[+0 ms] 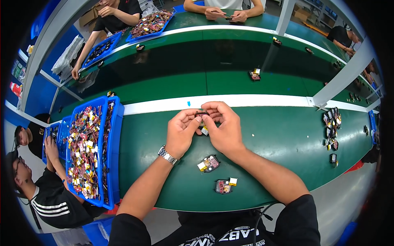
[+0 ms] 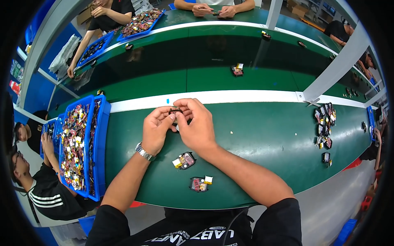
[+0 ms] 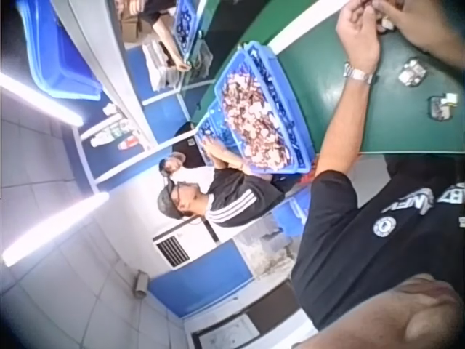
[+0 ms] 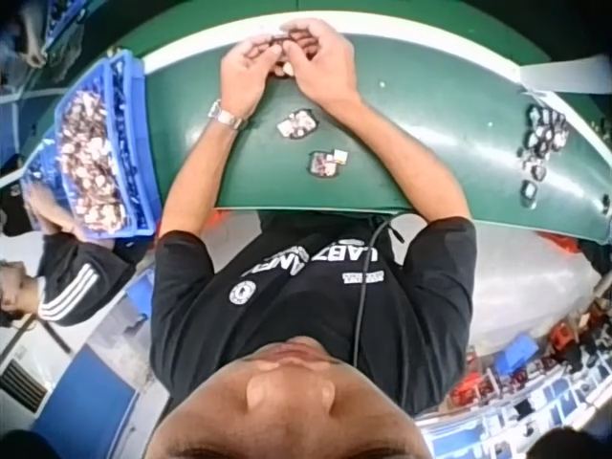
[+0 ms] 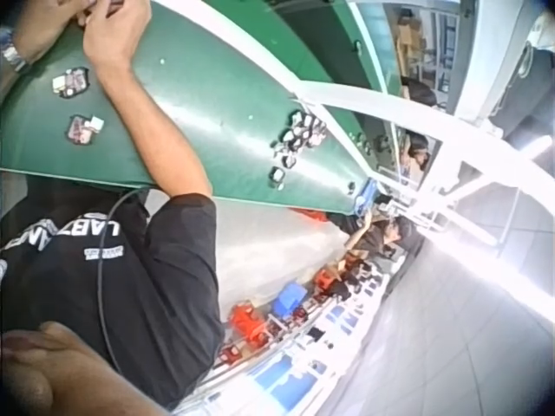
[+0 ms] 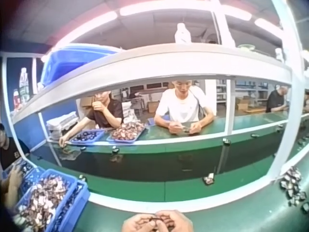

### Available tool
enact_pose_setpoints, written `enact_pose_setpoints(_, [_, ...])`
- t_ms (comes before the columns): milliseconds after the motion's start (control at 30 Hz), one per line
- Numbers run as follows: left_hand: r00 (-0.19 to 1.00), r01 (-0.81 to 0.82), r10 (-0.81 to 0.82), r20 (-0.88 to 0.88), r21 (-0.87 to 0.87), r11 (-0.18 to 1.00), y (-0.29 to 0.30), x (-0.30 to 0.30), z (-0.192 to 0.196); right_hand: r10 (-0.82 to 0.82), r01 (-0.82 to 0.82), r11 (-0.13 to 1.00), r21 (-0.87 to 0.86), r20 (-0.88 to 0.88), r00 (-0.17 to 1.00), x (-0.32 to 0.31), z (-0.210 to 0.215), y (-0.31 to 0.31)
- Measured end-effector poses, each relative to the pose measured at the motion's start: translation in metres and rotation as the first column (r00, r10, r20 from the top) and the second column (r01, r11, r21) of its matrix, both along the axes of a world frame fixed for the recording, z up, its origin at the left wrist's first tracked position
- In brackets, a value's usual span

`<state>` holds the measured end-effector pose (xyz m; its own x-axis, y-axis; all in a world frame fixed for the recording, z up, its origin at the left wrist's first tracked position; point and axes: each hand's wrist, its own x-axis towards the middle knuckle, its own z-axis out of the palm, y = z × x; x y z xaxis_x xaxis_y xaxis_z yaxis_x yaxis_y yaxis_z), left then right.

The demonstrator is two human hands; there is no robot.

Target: Assembling small electronic or mechanical components at a workstation.

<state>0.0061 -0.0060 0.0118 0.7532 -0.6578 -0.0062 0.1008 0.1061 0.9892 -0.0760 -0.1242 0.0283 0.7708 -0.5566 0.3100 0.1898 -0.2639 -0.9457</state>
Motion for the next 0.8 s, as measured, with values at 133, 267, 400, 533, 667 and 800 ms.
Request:
enact_pose_setpoints(133, [1.0,-0.003,0.003,0.008,0.011,1.0,-0.002,0.001,-0.004,-0.006,0.006,1.0,0.027,0.001,1.0,0.0,-0.002,-0.005])
enact_pose_setpoints(267, [0.999,-0.035,0.033,-0.018,-0.078,0.996,0.002,0.004,-0.002,-0.101,0.101,0.994,0.029,-0.002,0.995,0.017,0.0,-0.046])
enact_pose_setpoints(400, [1.0,-0.006,0.004,-0.025,-0.091,0.996,-0.001,0.003,0.003,-0.575,0.552,0.814,-0.183,-0.113,0.81,0.001,-0.008,-0.205])
enact_pose_setpoints(533, [0.998,0.056,-0.057,-0.013,-0.068,0.996,-0.004,0.002,0.001,-0.665,0.538,0.72,-0.439,-0.213,0.715,-0.033,-0.025,-0.273])
enact_pose_setpoints(667, [0.998,0.056,-0.057,-0.011,-0.057,0.997,0.001,0.004,0.001,-0.701,0.436,0.295,-0.85,0.118,0.703,-0.017,-0.016,-0.243])
enact_pose_setpoints(800, [0.998,0.062,-0.063,-0.016,-0.056,0.997,0.003,0.005,0.002,-0.689,0.268,0.565,-0.78,-0.267,0.674,0.012,-0.006,-0.194])
